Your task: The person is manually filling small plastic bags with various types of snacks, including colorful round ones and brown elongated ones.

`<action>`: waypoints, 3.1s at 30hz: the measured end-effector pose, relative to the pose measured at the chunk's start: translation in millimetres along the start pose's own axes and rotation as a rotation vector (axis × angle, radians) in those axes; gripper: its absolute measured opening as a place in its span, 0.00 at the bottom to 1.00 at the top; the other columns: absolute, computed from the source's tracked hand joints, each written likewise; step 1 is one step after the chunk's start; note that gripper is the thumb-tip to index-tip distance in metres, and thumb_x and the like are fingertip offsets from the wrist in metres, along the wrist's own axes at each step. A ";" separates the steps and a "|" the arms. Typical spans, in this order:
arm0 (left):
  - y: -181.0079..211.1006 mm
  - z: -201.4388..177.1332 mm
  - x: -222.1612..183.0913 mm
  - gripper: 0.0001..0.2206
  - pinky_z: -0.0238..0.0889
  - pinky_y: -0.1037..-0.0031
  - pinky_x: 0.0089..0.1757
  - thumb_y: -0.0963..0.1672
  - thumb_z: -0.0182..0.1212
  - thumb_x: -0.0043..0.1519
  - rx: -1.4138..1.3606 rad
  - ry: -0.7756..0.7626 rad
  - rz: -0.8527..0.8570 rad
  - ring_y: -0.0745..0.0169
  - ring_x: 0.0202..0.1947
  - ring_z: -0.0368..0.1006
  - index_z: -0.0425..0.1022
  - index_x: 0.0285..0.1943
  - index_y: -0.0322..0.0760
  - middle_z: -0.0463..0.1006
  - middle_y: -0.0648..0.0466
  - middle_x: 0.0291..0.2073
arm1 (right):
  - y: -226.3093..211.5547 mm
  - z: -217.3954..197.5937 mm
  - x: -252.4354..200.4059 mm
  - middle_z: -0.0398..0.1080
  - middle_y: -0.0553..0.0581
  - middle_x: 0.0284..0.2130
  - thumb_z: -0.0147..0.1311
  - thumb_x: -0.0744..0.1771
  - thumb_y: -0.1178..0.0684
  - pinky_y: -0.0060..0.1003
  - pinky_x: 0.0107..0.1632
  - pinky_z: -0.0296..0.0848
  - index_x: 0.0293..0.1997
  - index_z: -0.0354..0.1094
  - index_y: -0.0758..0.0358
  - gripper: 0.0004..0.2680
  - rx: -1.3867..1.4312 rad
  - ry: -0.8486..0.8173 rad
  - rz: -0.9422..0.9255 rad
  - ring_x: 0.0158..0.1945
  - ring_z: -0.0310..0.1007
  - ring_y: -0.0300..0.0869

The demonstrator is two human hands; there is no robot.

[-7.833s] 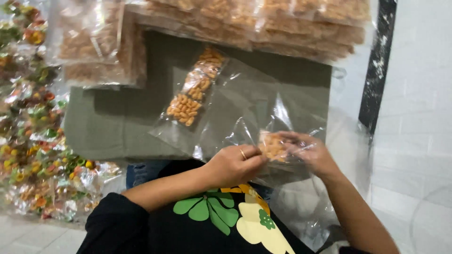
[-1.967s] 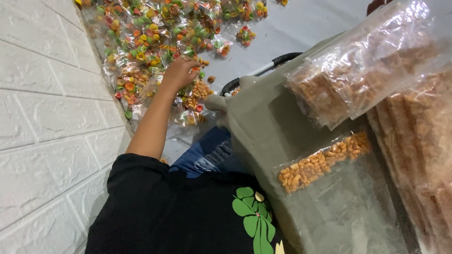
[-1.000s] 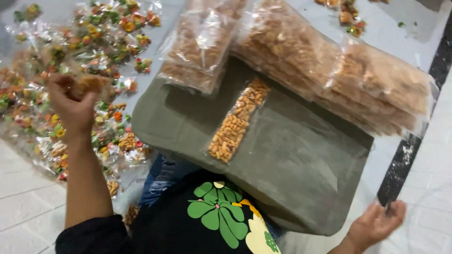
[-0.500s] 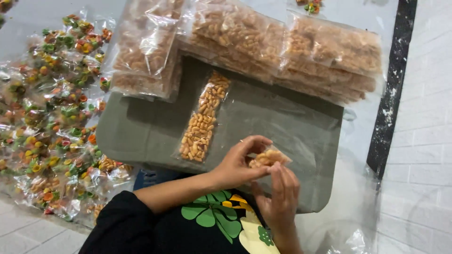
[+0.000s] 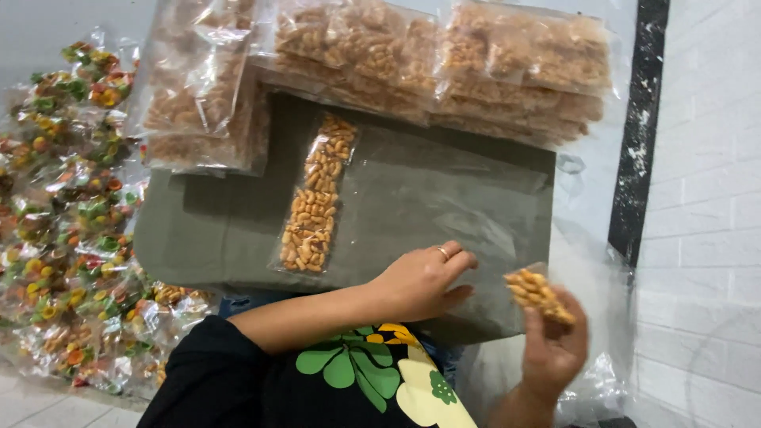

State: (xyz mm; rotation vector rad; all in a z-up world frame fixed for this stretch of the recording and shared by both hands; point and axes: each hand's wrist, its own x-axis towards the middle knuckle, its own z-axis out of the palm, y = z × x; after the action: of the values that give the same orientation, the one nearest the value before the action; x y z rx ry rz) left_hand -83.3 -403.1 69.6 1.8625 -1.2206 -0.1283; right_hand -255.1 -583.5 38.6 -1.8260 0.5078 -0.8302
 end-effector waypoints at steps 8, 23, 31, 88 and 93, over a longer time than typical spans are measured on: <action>-43.3 83.5 8.4 0.09 0.67 0.68 0.23 0.41 0.64 0.53 0.419 -0.033 0.023 0.53 0.23 0.73 0.69 0.37 0.34 0.75 0.46 0.33 | -16.2 -31.7 16.9 0.54 0.76 0.65 0.40 0.67 0.76 0.45 0.65 0.70 0.76 0.42 0.62 0.28 0.005 0.098 -0.059 0.63 0.63 0.59; -4.7 14.5 -42.3 0.07 0.67 0.65 0.25 0.42 0.61 0.62 0.125 -0.123 0.049 0.52 0.22 0.72 0.68 0.42 0.35 0.73 0.52 0.32 | 7.6 -65.0 35.0 0.63 0.72 0.61 0.45 0.67 0.71 0.38 0.55 0.74 0.69 0.56 0.77 0.19 0.028 -0.148 0.403 0.53 0.70 0.51; -2.6 -3.1 -37.2 0.02 0.67 0.71 0.21 0.41 0.63 0.62 0.106 0.023 0.145 0.53 0.19 0.76 0.74 0.40 0.40 0.71 0.55 0.25 | 1.2 -27.9 62.4 0.72 0.71 0.52 0.56 0.64 0.70 0.51 0.52 0.78 0.65 0.68 0.69 0.20 -0.038 -0.352 0.419 0.48 0.77 0.53; -118.3 -94.2 -163.6 0.32 0.47 0.52 0.66 0.56 0.59 0.62 0.469 0.174 -0.264 0.38 0.71 0.56 0.63 0.74 0.43 0.55 0.45 0.75 | 108.3 -64.7 80.5 0.60 0.73 0.70 0.48 0.67 0.64 0.50 0.72 0.57 0.70 0.59 0.75 0.21 -0.820 -0.560 -0.418 0.74 0.57 0.61; -122.1 -90.0 -164.9 0.32 0.48 0.50 0.66 0.56 0.58 0.63 0.500 0.165 -0.246 0.36 0.70 0.55 0.61 0.76 0.47 0.55 0.41 0.75 | 66.2 -50.1 73.0 0.62 0.93 0.63 0.45 0.68 0.75 0.62 0.69 0.63 0.67 0.59 0.94 0.18 -0.642 -0.219 -0.624 0.65 0.63 0.78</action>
State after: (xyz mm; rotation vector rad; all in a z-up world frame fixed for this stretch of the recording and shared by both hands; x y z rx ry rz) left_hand -37.3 -203.4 -21.0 2.3997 -0.9609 0.2133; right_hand -240.9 -689.9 12.2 -2.7079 0.0389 -0.9164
